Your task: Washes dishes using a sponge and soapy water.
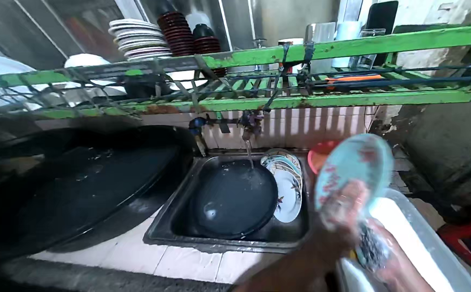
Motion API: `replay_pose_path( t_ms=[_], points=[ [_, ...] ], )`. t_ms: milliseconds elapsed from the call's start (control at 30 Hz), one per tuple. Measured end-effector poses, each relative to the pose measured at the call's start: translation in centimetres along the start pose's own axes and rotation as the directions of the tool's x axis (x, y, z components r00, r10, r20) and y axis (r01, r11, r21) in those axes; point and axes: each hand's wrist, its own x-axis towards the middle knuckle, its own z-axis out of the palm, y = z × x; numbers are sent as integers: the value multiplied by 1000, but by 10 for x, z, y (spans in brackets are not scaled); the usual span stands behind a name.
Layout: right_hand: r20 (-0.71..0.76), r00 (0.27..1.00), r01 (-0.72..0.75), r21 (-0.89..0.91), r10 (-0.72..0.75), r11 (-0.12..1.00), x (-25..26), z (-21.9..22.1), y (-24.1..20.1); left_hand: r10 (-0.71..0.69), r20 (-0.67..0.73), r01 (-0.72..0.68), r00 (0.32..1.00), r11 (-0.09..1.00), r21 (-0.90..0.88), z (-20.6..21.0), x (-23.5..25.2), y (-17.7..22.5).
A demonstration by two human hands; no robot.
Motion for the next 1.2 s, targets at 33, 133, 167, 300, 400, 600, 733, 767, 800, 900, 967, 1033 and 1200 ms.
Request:
replay_pose_path(
  t_ms=[33,133,167,300,400,600,733,767,800,900,967,1033,1200],
  points=[
    [-9,1000,-4,-83,3,997,-2,-10,-2,-183,100,184,978,983,-1,-12,1,-22],
    [-150,986,8,-367,-68,930,-21,-38,-16,-574,238,544,783,818,186,-42,0,-94],
    [-223,963,11,-527,-151,850,-27,-51,-18,-651,243,594,720,758,270,-48,-2,-116],
    [-255,931,-164,-931,-262,325,-37,-101,-24,-722,250,611,646,684,398,-43,15,-139],
    [-246,939,-203,-961,-240,188,-40,-114,-18,-434,357,387,827,901,199,0,37,-97],
    [-346,924,-319,-932,-159,174,-31,-114,-17,-475,786,200,395,880,431,68,51,-13],
    [-318,930,-284,-940,-184,189,-31,-114,-15,-527,743,200,412,848,490,75,50,-23],
    [-316,929,-282,-941,-192,188,-30,-117,-13,-527,732,205,431,848,490,75,50,-26],
    [-319,928,-284,-940,-195,187,-28,-118,-12,-527,722,208,448,847,489,76,50,-27],
    [-325,921,-277,-934,-215,227,-21,-125,-10,-543,701,218,462,836,503,74,54,-24],
    [-321,917,-258,-930,-237,263,-17,-131,-8,-564,683,251,464,823,509,71,61,-22],
    [-322,916,-250,-925,-240,287,-14,-129,-7,-576,669,321,469,817,478,65,70,-24],
    [-361,901,-267,-899,-241,348,-7,-118,-9,-586,687,842,430,535,-70,37,75,-21]
  ],
)
